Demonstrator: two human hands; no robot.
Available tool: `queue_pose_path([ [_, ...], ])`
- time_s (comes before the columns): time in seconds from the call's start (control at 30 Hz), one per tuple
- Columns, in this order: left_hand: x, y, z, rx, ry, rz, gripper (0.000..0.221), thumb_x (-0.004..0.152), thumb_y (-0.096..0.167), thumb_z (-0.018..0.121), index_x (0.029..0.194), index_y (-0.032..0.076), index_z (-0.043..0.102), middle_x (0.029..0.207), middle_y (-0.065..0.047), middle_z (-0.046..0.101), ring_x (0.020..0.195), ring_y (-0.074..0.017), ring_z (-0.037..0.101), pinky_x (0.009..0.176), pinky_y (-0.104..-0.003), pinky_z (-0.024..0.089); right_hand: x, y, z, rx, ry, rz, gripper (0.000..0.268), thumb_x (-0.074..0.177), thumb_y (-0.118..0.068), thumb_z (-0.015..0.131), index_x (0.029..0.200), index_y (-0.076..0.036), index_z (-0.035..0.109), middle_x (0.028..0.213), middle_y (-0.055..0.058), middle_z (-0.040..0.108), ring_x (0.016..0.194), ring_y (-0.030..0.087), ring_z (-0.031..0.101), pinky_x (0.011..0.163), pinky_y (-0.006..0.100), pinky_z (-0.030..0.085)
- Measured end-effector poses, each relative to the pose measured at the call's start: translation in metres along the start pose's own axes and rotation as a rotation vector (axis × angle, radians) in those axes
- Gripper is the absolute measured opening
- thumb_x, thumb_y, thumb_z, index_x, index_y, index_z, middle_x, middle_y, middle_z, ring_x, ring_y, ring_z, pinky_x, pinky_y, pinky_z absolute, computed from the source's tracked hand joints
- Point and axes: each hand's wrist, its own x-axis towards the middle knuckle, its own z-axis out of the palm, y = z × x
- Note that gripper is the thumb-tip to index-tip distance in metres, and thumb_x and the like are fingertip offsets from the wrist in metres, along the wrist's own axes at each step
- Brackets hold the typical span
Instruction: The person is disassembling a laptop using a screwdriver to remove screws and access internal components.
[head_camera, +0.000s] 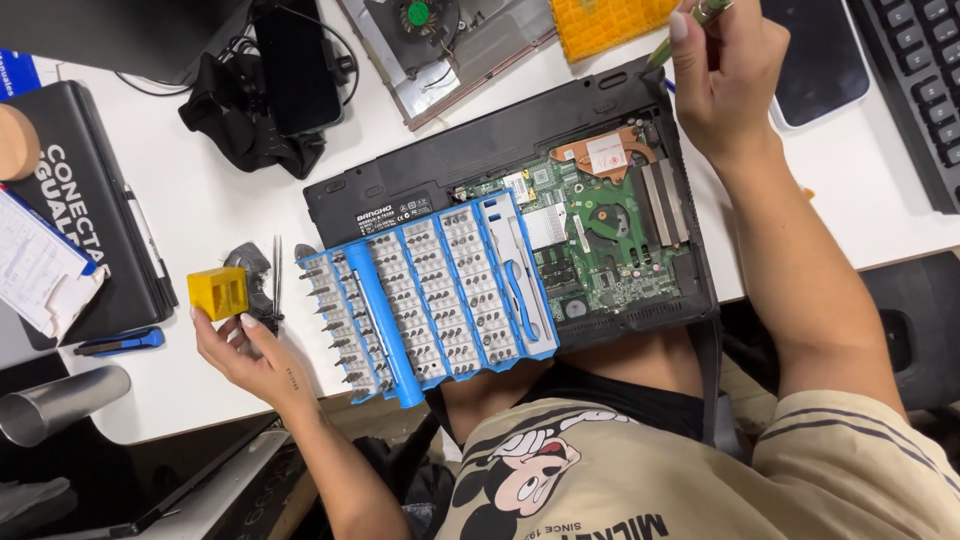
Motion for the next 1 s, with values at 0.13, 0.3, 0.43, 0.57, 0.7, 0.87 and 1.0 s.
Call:
queue_pose_path([
  [0.13, 0.0, -0.005, 0.0, 0.022, 0.011, 0.019, 0.047, 0.121, 0.017, 0.05, 0.165, 0.011, 0.035, 0.158, -0.019, 0.043, 0.121, -0.0341, 0.06, 0.096, -0.044, 0.052, 0.002, -0.001, 0.001, 0.006, -0.011, -0.017, 0.029, 0.128, -0.013, 0.056, 0.107, 0.007, 0.059, 0.078, 0.01, 0.047, 0.064, 0.023, 0.04, 0.061, 0.039, 0.03],
  [0.3, 0.007, 0.003, -0.003, 0.018, 0.099, 0.019, 0.041, 0.121, 0.013, 0.051, 0.16, 0.006, 0.04, 0.153, -0.022, 0.045, 0.121, -0.0334, 0.06, 0.099, -0.044, 0.052, 0.0, 0.001, 0.0, -0.04, -0.017, -0.037, 0.026, 0.127, -0.012, 0.056, 0.111, 0.008, 0.062, 0.079, 0.011, 0.053, 0.062, 0.025, 0.045, 0.061, 0.04, 0.033],
  [0.43, 0.025, 0.006, -0.012, 0.047, 0.184, 0.191, 0.037, 0.121, 0.008, 0.05, 0.157, 0.003, 0.043, 0.147, -0.023, 0.049, 0.116, -0.0352, 0.059, 0.103, -0.047, 0.053, 0.0, 0.0, -0.001, -0.032, -0.023, -0.045, 0.028, 0.127, -0.013, 0.057, 0.108, 0.007, 0.063, 0.079, 0.012, 0.054, 0.063, 0.025, 0.046, 0.062, 0.04, 0.032],
  [0.57, 0.05, 0.061, -0.021, 0.049, 0.179, 0.277, 0.034, 0.12, 0.008, 0.05, 0.153, -0.001, 0.047, 0.145, -0.022, 0.046, 0.11, -0.0346, 0.057, 0.101, -0.046, 0.051, -0.002, 0.003, 0.0, -0.071, -0.031, -0.059, 0.03, 0.128, -0.016, 0.057, 0.109, 0.006, 0.064, 0.079, 0.011, 0.056, 0.066, 0.027, 0.051, 0.063, 0.041, 0.034],
  [0.7, 0.072, 0.101, -0.018, 0.029, 0.143, 0.416, 0.029, 0.119, 0.006, 0.052, 0.146, -0.005, 0.052, 0.139, -0.023, 0.049, 0.113, -0.0353, 0.054, 0.096, -0.045, 0.051, -0.003, 0.006, 0.0, -0.088, -0.033, -0.06, 0.029, 0.127, -0.018, 0.06, 0.112, 0.007, 0.063, 0.078, 0.011, 0.053, 0.065, 0.027, 0.047, 0.062, 0.041, 0.032],
  [0.87, 0.091, 0.161, -0.008, 0.01, 0.06, 0.598, 0.021, 0.114, -0.001, 0.053, 0.132, -0.01, 0.056, 0.135, -0.025, 0.053, 0.124, -0.0378, 0.05, 0.099, -0.048, 0.055, -0.003, 0.009, -0.002, -0.085, -0.06, -0.057, 0.03, 0.127, -0.015, 0.069, 0.11, 0.007, 0.06, 0.078, 0.012, 0.055, 0.066, 0.029, 0.049, 0.062, 0.042, 0.032],
  [1.0, 0.102, 0.197, 0.005, -0.087, -0.09, 0.744, 0.017, 0.114, 0.003, 0.055, 0.122, -0.009, 0.064, 0.132, -0.026, 0.051, 0.119, -0.0408, 0.056, 0.097, -0.051, 0.057, -0.001, 0.009, -0.004, -0.072, -0.068, -0.068, 0.029, 0.127, -0.017, 0.067, 0.113, 0.007, 0.063, 0.077, 0.011, 0.053, 0.066, 0.027, 0.049, 0.061, 0.041, 0.032],
])
